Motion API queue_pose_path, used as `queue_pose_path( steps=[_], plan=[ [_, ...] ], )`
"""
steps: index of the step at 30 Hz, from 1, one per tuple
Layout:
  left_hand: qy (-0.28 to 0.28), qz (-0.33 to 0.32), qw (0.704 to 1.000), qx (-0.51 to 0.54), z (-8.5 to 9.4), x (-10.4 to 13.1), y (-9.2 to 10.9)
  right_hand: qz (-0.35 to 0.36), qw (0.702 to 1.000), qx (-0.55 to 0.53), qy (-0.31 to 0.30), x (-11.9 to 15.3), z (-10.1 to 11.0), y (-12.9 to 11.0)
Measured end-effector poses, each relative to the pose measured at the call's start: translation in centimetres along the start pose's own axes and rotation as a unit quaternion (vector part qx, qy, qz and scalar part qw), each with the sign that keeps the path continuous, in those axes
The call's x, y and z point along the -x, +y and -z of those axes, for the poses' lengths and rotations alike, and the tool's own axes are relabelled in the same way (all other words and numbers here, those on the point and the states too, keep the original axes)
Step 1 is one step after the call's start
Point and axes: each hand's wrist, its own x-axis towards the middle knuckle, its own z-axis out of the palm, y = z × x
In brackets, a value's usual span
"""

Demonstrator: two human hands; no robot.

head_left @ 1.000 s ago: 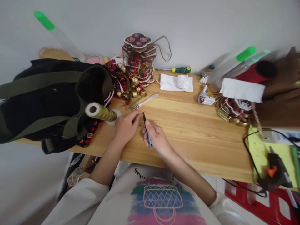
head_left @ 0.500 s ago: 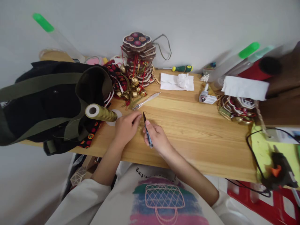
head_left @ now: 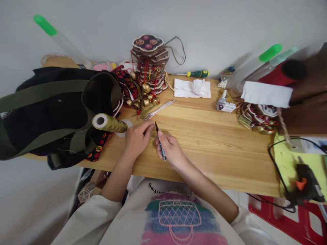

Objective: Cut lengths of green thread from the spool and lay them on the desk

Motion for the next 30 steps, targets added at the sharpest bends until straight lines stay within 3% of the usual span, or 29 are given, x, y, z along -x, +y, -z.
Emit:
queue_pose_path(
  steps=[18,23,26,30],
  plan=[
    [0.003,0.003,1.000,0.019,0.0,-0.1,0.1,0.007,1.000,-0.016,-0.006,-0.1,-0.1,0.2],
    [-0.001,0.027,0.995,0.097,0.4,0.0,0.4,0.020,0.999,-0.012,-0.025,0.6,0.3,0.0],
    [-0.065,0.059,0.963,0.255,1.3,-0.1,0.7,0.032,0.998,-0.027,-0.056,2.0,0.8,-0.6],
    [-0.189,0.080,0.863,0.461,2.6,-0.1,1.7,0.037,0.993,-0.056,-0.099,4.2,1.6,-1.9]
  ],
)
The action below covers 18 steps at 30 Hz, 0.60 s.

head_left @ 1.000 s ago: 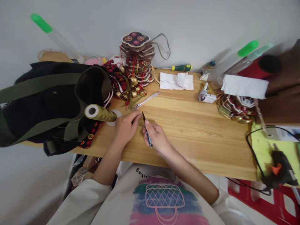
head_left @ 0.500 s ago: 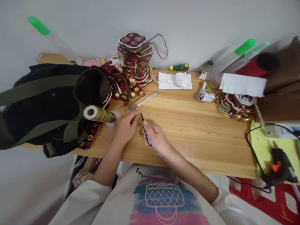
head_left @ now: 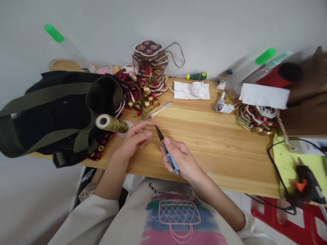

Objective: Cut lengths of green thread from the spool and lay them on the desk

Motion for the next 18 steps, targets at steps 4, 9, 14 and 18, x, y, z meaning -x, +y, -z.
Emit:
queue_pose_path(
  steps=[4,9,14,18],
  plan=[
    [-0.026,-0.002,0.999,0.018,-1.0,0.3,1.4,-0.013,1.000,-0.021,-0.014,1.7,0.3,-0.8],
    [-0.018,-0.011,0.998,-0.052,-2.5,1.0,2.8,-0.019,0.999,-0.035,-0.002,3.4,0.7,-0.9],
    [-0.032,-0.050,0.994,-0.088,-3.2,1.5,2.9,-0.033,0.997,-0.063,0.006,4.8,1.0,-0.9],
    [-0.028,-0.065,0.990,-0.122,-3.4,1.7,2.9,-0.037,0.994,-0.103,-0.026,5.3,1.3,-0.6]
  ],
)
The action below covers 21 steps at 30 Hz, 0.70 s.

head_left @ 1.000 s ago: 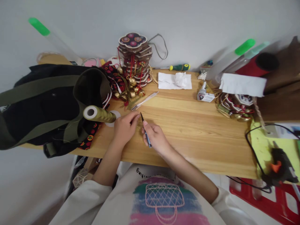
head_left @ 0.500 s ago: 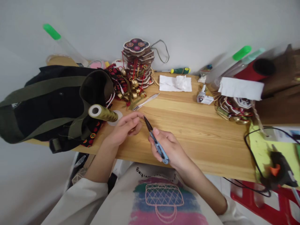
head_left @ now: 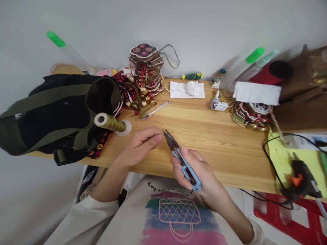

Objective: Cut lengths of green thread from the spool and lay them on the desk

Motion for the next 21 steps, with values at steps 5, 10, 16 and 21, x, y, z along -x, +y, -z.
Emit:
queue_pose_path(
  steps=[5,10,16,21],
  plan=[
    [-0.001,-0.014,0.998,-0.058,-0.2,0.1,0.5,0.001,0.999,-0.033,-0.017,0.2,0.5,0.2],
    [-0.005,-0.043,0.994,-0.099,-0.3,0.0,1.0,0.001,0.998,-0.056,-0.025,0.6,0.8,0.4],
    [-0.004,-0.067,0.994,-0.090,-0.2,0.2,0.8,0.069,0.994,-0.072,0.039,2.1,0.9,-1.0],
    [-0.009,-0.107,0.994,-0.011,-0.5,0.5,0.5,0.193,0.977,-0.010,0.094,1.8,1.3,-2.2]
  ],
)
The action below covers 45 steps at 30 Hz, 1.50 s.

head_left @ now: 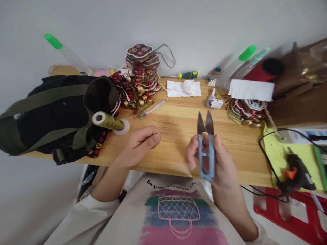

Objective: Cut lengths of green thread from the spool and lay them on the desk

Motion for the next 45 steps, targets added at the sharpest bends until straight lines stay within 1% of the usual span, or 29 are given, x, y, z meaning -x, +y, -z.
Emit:
queue_pose_path(
  steps=[2,4,7,11,14,17,20,22,24,28,30,32,35,37,41,43,45],
  plan=[
    [-0.009,-0.009,1.000,0.014,-0.2,0.0,0.2,0.035,0.999,0.025,-0.018,-0.6,-0.1,0.2],
    [-0.017,-0.013,1.000,0.016,-0.3,0.1,0.5,0.050,0.997,0.061,-0.007,-1.2,-0.3,0.5],
    [-0.025,-0.018,1.000,-0.002,-0.4,0.1,0.9,0.055,0.990,0.126,0.013,-1.8,-0.9,0.8],
    [-0.035,-0.017,0.999,-0.024,-0.5,0.2,1.1,0.062,0.980,0.187,0.004,-2.1,-1.6,0.6],
    [-0.040,-0.017,0.998,-0.036,-0.7,0.2,1.0,0.075,0.978,0.192,0.011,-2.3,-1.9,0.7],
    [-0.047,-0.014,0.998,-0.043,-0.8,0.3,1.1,0.090,0.979,0.182,0.006,-2.4,-2.0,0.7],
    [-0.051,-0.008,0.997,-0.054,-0.9,0.6,1.4,0.091,0.977,0.195,-0.003,-1.7,-1.7,0.4],
    [-0.046,-0.001,0.996,-0.081,-0.8,1.3,1.5,0.083,0.973,0.213,0.010,-0.7,-0.9,0.0],
    [-0.034,0.006,0.992,-0.120,-0.6,2.2,1.5,0.071,0.969,0.230,0.049,0.8,0.4,-0.4],
    [-0.011,0.031,0.982,-0.184,0.5,4.4,1.0,0.073,0.958,0.235,0.145,3.9,4.0,-1.0],
    [-0.002,0.055,0.975,-0.214,1.1,5.1,0.6,0.086,0.954,0.223,0.180,5.0,5.8,-1.1],
    [0.008,0.078,0.967,-0.243,1.8,5.6,0.2,0.107,0.945,0.206,0.229,5.8,7.5,-1.2],
    [0.010,0.096,0.957,-0.275,2.7,5.5,-0.7,0.136,0.923,0.193,0.302,6.2,9.4,-1.1],
    [0.001,0.101,0.949,-0.300,3.3,5.1,-1.3,0.136,0.911,0.200,0.335,6.2,10.6,-1.0],
    [-0.009,0.097,0.927,-0.362,3.8,3.9,-2.5,0.102,0.890,0.236,0.377,5.5,12.4,-0.4],
    [-0.012,0.099,0.917,-0.385,3.8,3.3,-3.0,0.078,0.880,0.259,0.390,4.9,13.1,0.0],
    [-0.020,0.114,0.903,-0.413,3.6,2.8,-3.5,0.053,0.864,0.290,0.408,4.3,13.7,0.6]
  ],
)
